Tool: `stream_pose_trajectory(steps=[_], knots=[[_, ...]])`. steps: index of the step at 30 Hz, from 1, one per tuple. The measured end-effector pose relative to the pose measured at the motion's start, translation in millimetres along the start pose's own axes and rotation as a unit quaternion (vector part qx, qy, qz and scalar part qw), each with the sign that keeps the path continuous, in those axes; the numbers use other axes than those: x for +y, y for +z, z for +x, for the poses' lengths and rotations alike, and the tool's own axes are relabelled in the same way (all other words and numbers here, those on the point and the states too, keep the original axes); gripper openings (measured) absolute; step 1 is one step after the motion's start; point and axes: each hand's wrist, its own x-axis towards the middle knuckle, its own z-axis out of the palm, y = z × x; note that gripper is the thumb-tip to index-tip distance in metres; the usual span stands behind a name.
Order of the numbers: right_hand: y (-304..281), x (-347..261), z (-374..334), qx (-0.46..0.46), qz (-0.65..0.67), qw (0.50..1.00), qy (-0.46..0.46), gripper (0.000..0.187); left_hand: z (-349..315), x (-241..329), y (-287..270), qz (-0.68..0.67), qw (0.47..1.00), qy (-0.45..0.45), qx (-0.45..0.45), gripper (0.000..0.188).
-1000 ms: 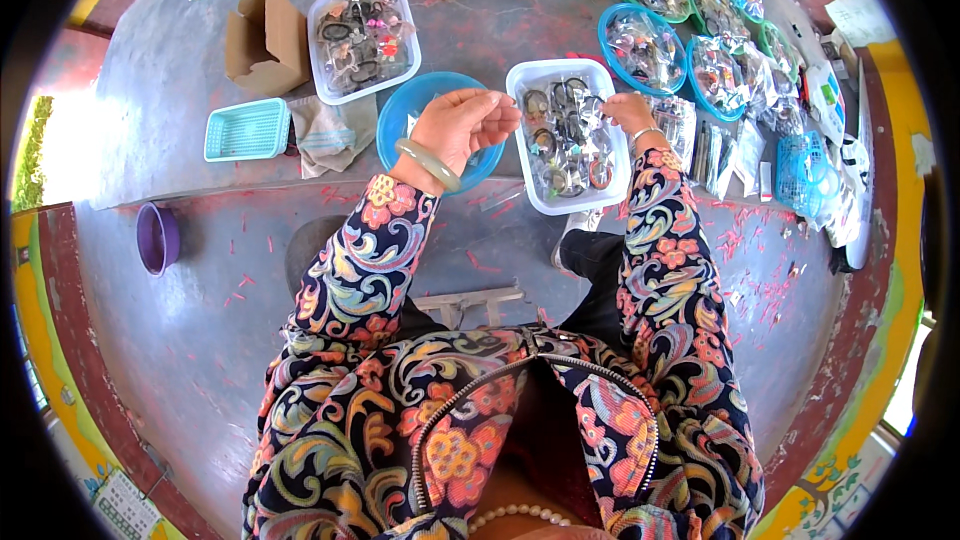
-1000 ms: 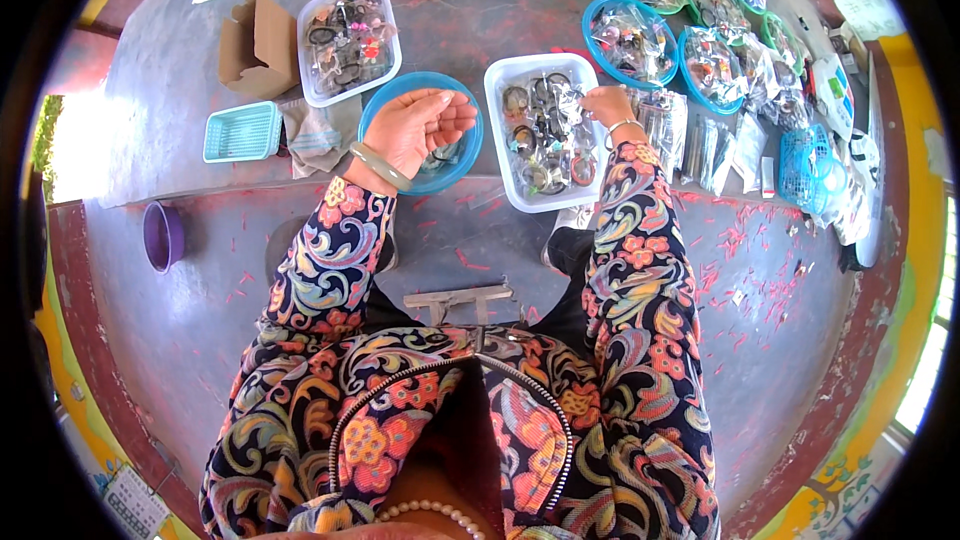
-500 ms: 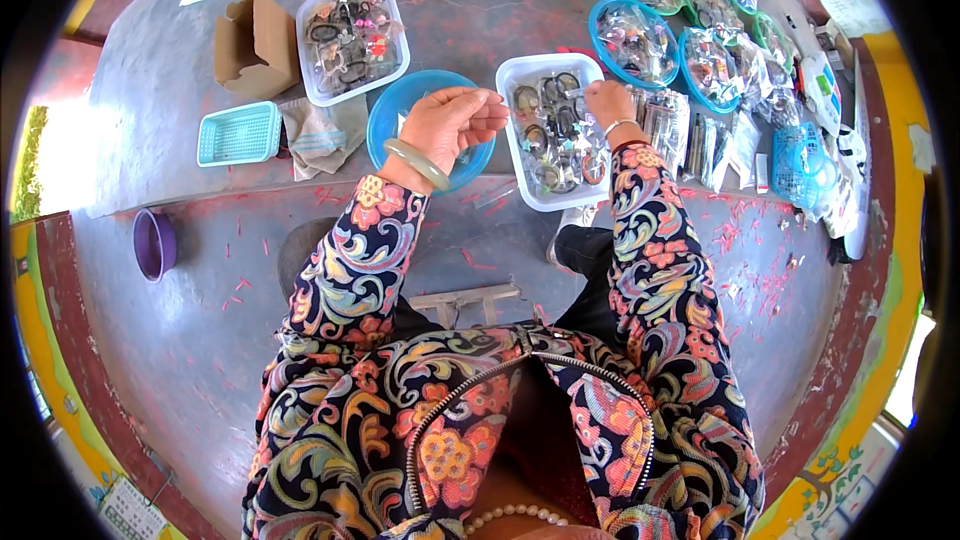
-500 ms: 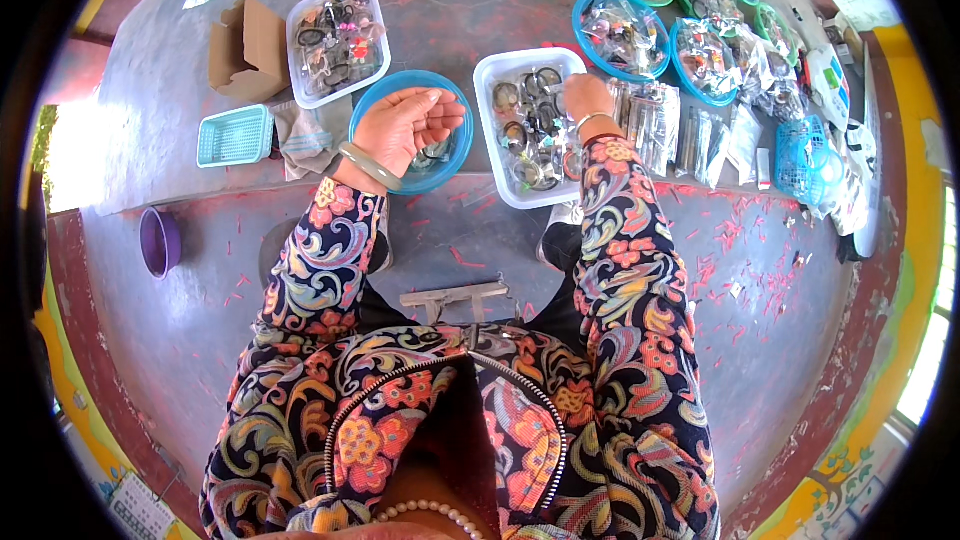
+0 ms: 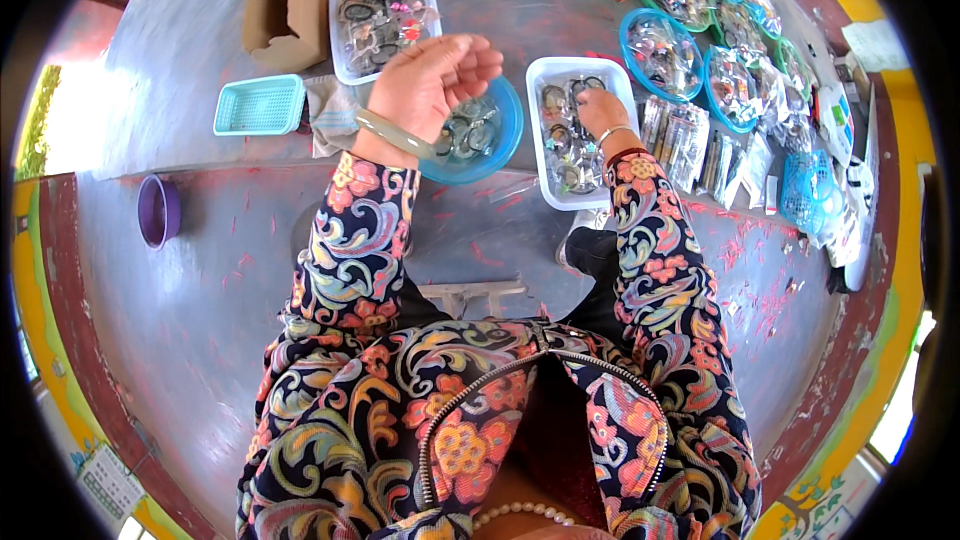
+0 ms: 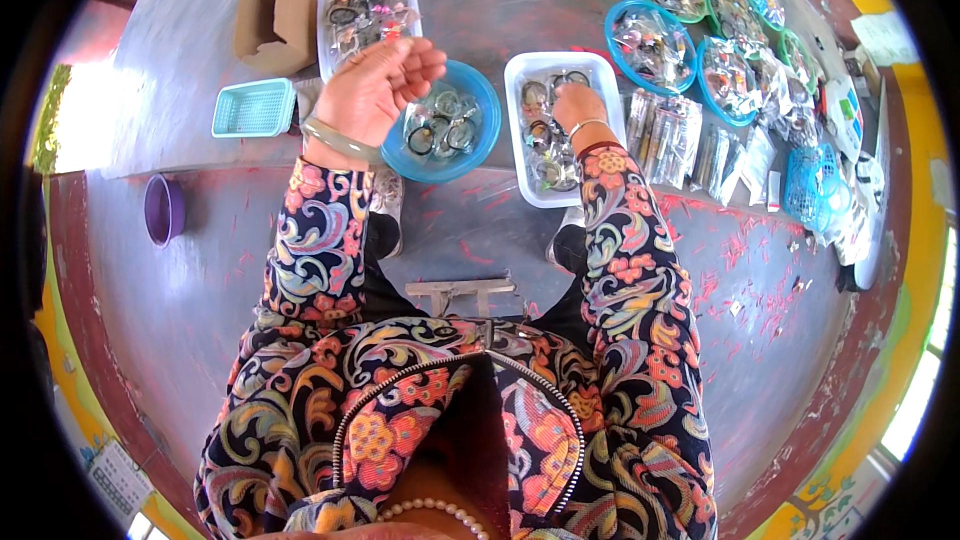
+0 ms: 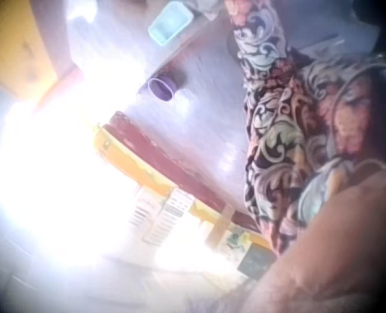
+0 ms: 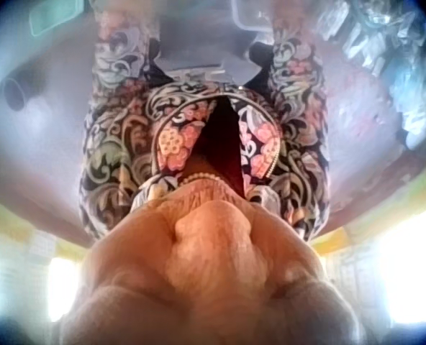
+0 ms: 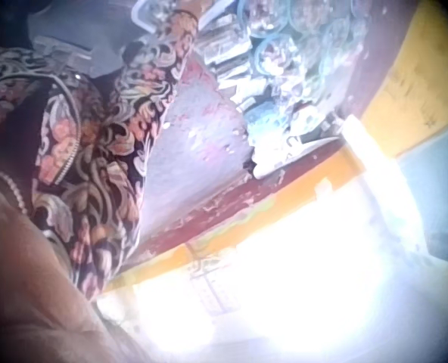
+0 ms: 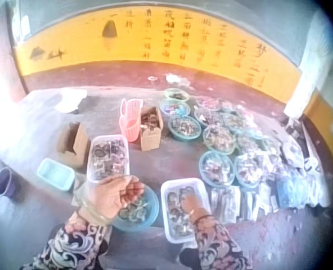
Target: The person repeatedly picks up small hair accessories from a blue bowl and places them into clear plastic bags. They manipulate the bags to fit the items and then place the packaged units into a white rectangular container.
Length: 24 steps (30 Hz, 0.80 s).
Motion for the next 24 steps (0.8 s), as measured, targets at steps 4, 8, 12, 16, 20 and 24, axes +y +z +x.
stream_pose_trajectory(steps=[4,8,12,16,20,24], knots=[[-2.8,-64.6,-11.6,0.045,0.092,0.983,-0.153,0.023,-7.6,24.4,-15.2,-0.03,0.998,0.056,0.01,0.029],[39.0,-116.9,-11.1,-0.003,0.068,0.97,-0.233,0.022,-24.6,43.5,-14.3,-0.064,0.992,0.104,0.006,0.031],[65.5,-145.5,-9.3,-0.013,-0.037,0.977,-0.209,0.021,-14.9,35.8,-22.3,-0.062,0.995,0.082,0.006,0.03],[74.1,-157.6,-7.2,0.005,-0.103,0.967,-0.235,0.019,-3.0,24.7,-37.3,-0.082,0.994,0.059,0.047,0.029],[73.7,-165.9,-5.5,0.006,-0.157,0.955,-0.25,0.017,-9.0,28.8,-35.4,-0.091,0.994,0.052,0.028,0.029],[64.1,-159.1,-3.9,0.0,-0.171,0.953,-0.249,0.016,-7.8,26.1,-34.1,-0.1,0.993,0.054,0.015,0.028]])
